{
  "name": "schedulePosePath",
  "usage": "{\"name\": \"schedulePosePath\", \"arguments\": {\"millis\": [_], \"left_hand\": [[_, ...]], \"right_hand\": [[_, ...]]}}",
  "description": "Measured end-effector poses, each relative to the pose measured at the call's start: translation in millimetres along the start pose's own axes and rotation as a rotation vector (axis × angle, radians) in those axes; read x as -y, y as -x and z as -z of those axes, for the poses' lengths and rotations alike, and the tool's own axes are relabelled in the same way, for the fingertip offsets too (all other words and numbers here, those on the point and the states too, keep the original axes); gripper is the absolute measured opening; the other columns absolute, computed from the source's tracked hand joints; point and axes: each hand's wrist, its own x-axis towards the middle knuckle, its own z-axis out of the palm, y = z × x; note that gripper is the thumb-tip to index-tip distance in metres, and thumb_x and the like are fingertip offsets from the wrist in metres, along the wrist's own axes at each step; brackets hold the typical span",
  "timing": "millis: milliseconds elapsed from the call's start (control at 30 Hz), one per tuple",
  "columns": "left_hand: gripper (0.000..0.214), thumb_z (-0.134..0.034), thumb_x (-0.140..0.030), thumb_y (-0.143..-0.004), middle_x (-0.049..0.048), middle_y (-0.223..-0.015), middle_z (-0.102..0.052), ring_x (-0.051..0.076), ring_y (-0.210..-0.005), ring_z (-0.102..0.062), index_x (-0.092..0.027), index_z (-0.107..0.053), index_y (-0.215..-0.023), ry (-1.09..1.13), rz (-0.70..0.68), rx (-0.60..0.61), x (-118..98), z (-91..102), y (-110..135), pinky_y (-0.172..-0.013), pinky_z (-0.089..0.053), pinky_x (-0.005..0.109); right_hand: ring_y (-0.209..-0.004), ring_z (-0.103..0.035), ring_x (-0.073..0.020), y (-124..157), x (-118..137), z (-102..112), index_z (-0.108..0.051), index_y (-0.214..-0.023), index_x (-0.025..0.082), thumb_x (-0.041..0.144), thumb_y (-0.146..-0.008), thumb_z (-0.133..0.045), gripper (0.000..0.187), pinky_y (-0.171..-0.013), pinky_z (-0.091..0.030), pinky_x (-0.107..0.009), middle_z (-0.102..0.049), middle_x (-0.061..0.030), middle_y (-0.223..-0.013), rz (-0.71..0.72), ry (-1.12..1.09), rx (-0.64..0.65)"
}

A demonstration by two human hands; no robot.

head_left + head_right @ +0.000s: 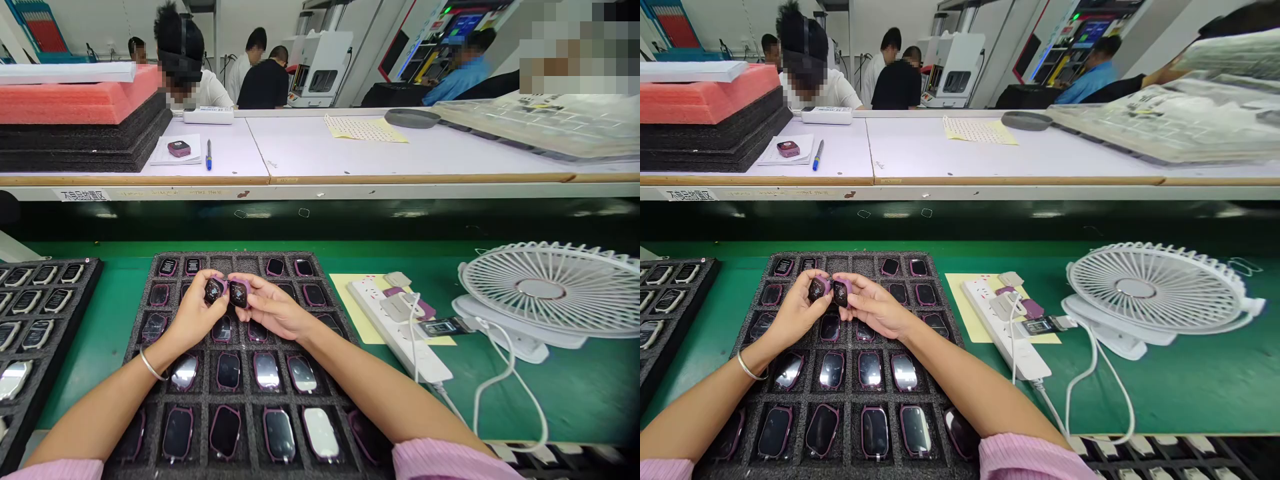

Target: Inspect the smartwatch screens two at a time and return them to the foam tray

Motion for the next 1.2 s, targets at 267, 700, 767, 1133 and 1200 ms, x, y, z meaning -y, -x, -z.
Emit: {"name": "schedulePosePath", "arguments": {"millis": [267, 700, 767, 1133, 1200], "left_hand": [[0.030, -0.067, -0.027, -0.077, 0.0015, -0.096, -0.060, 0.015, -0.089, -0.059, -0.020, -0.055, -0.102, 0.092, 0.102, -0.039, -1.1, 0.0, -4.5, -0.078, -0.047, 0.028], [0.032, -0.066, -0.040, -0.082, 0.0036, -0.081, -0.065, 0.010, -0.057, -0.057, -0.016, -0.060, -0.101, 0.685, 0.462, -0.002, -5.8, 2.0, -10.0, -0.055, -0.043, 0.025], [0.036, -0.067, -0.039, -0.082, 0.0041, -0.084, -0.067, 0.011, -0.057, -0.059, -0.016, -0.059, -0.108, 0.661, 0.474, -0.019, -6.0, 2.5, -10.0, -0.055, -0.044, 0.025], [0.057, -0.073, -0.028, -0.070, 0.0039, -0.098, -0.068, 0.016, -0.067, -0.072, -0.018, -0.056, -0.124, 0.518, 0.346, 0.038, -11.8, 2.1, -5.4, -0.068, -0.058, 0.031], [0.051, -0.070, -0.025, -0.071, 0.0041, -0.101, -0.069, 0.017, -0.068, -0.072, -0.018, -0.057, -0.119, 0.507, 0.334, 0.039, -10.7, 1.7, -5.3, -0.069, -0.059, 0.032]], "right_hand": [[-0.075, -0.064, -0.0135, -2.7, -0.1, -0.1, -0.060, -0.126, 0.021, 0.029, -0.081, -0.077, 0.048, -0.070, -0.049, -0.028, -0.067, -0.0022, -0.093, -0.003, -0.010, -0.044], [-0.073, -0.070, -0.0180, -10.5, 5.6, 12.1, -0.055, -0.122, 0.018, 0.027, -0.086, -0.064, 0.038, -0.066, -0.052, -0.030, -0.071, -0.0089, -0.099, -0.012, -0.093, -0.181], [-0.073, -0.070, -0.0185, -10.4, 5.2, 12.2, -0.056, -0.121, 0.018, 0.027, -0.085, -0.065, 0.039, -0.066, -0.052, -0.031, -0.072, -0.0097, -0.101, -0.001, -0.067, -0.189], [-0.065, -0.065, -0.0127, -5.0, 6.9, 6.4, -0.061, -0.113, 0.021, 0.018, -0.077, -0.072, 0.038, -0.063, -0.048, -0.027, -0.070, -0.0023, -0.091, 0.100, 0.128, -0.240], [-0.065, -0.065, -0.0121, -4.7, 6.2, 6.1, -0.061, -0.113, 0.021, 0.017, -0.077, -0.072, 0.038, -0.063, -0.048, -0.027, -0.069, -0.0022, -0.092, 0.104, 0.159, -0.238]]}}
